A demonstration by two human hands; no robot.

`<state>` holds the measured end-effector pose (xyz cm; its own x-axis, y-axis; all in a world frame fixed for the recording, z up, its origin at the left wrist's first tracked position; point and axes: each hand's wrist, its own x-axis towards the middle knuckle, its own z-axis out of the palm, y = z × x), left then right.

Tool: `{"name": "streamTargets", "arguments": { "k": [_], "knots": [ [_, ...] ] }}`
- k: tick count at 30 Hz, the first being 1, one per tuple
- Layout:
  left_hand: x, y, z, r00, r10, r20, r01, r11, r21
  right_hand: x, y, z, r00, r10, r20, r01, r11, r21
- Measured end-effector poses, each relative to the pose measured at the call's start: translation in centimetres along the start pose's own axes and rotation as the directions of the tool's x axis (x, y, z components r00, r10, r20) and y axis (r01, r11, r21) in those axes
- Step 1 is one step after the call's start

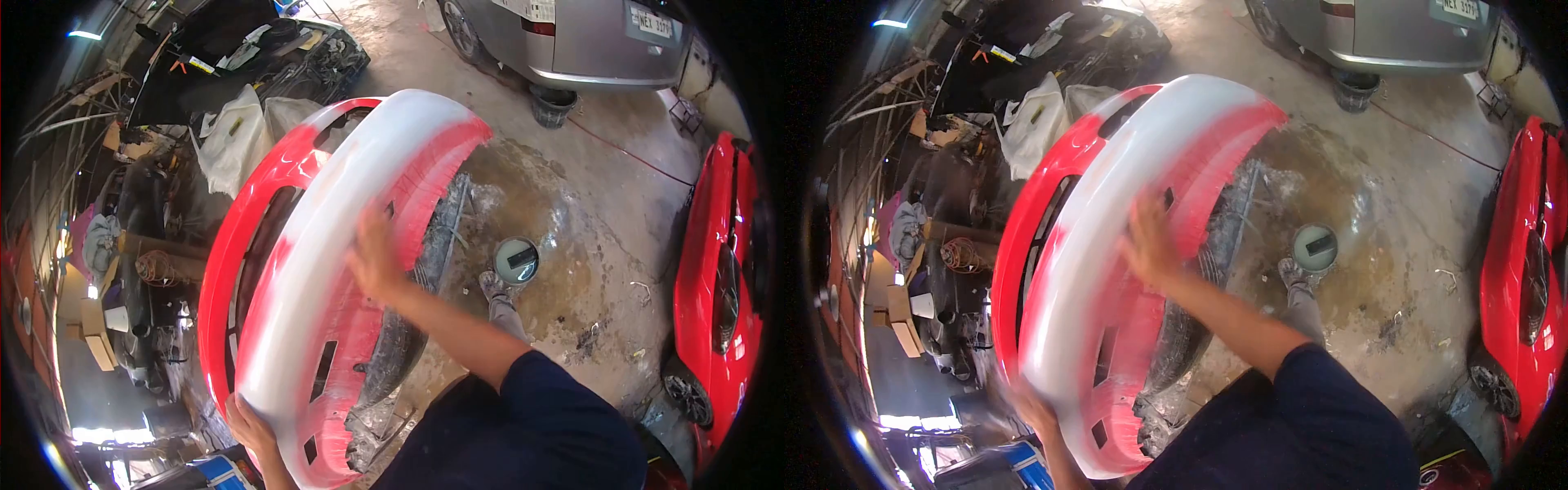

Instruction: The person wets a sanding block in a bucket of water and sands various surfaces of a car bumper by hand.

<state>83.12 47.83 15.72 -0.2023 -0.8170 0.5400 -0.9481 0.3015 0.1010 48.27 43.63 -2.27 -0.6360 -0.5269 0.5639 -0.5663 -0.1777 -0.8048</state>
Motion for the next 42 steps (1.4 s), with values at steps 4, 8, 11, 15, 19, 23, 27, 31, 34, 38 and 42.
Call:
{"name": "streamTargets", "arguments": {
  "k": [4,8,11,15,19,23,27,31,34,38,42],
  "knots": [
    [-0.2,-0.9,0.4,0.999,-0.035,-0.02,0.035,0.999,-0.002,11.1,7.5,-2.2,0.894,0.399,-0.206,-0.36,0.911,0.201],
    [0.1,-1.3,1.0,0.999,-0.035,-0.014,0.035,0.999,-0.023,7.5,0.9,0.2,0.95,0.191,-0.245,-0.185,0.982,0.049],
    [-0.5,-2.6,1.1,0.999,-0.048,0.0,0.048,0.997,-0.053,1.3,-3.1,0.7,0.964,-0.264,0.043,0.26,0.962,0.09],
    [-0.5,-2.4,0.5,0.999,-0.023,0.031,0.026,0.993,-0.113,9.8,6.1,-2.5,0.998,-0.038,-0.057,0.036,0.999,-0.04],
    [-0.3,-1.3,0.9,0.999,-0.024,-0.033,0.024,1.0,0.008,17.0,9.5,-5.4,0.971,0.166,-0.172,-0.178,0.982,-0.057],
    [0.3,-1.2,0.8,1.0,-0.013,-0.022,0.014,0.999,0.052,9.1,-4.9,-0.8,0.949,-0.296,0.112,0.317,0.899,-0.302],
    [0.5,-0.8,-0.5,0.988,-0.091,0.128,0.086,0.995,0.049,2.2,-13.8,0.1,0.678,-0.606,0.416,0.647,0.761,0.054],
    [0.1,-2.0,-0.3,1.0,0.001,0.021,0.001,0.998,-0.059,8.2,-5.5,-3.7,0.816,-0.396,0.422,0.438,0.899,-0.005],
    [0.1,-1.9,-0.1,1.0,-0.009,0.027,0.01,0.998,-0.067,15.4,4.7,-6.5,0.948,-0.222,0.227,0.29,0.897,-0.333],
    [0.4,-0.2,-0.2,0.988,-0.125,0.085,0.119,0.99,0.077,14.7,0.6,-4.0,0.897,-0.319,0.307,0.411,0.859,-0.307],
    [3.7,8.4,1.6,0.967,0.184,-0.177,-0.176,0.983,0.058,5.5,-14.5,-2.8,0.59,-0.493,0.639,0.646,0.763,-0.008]
  ]
}}
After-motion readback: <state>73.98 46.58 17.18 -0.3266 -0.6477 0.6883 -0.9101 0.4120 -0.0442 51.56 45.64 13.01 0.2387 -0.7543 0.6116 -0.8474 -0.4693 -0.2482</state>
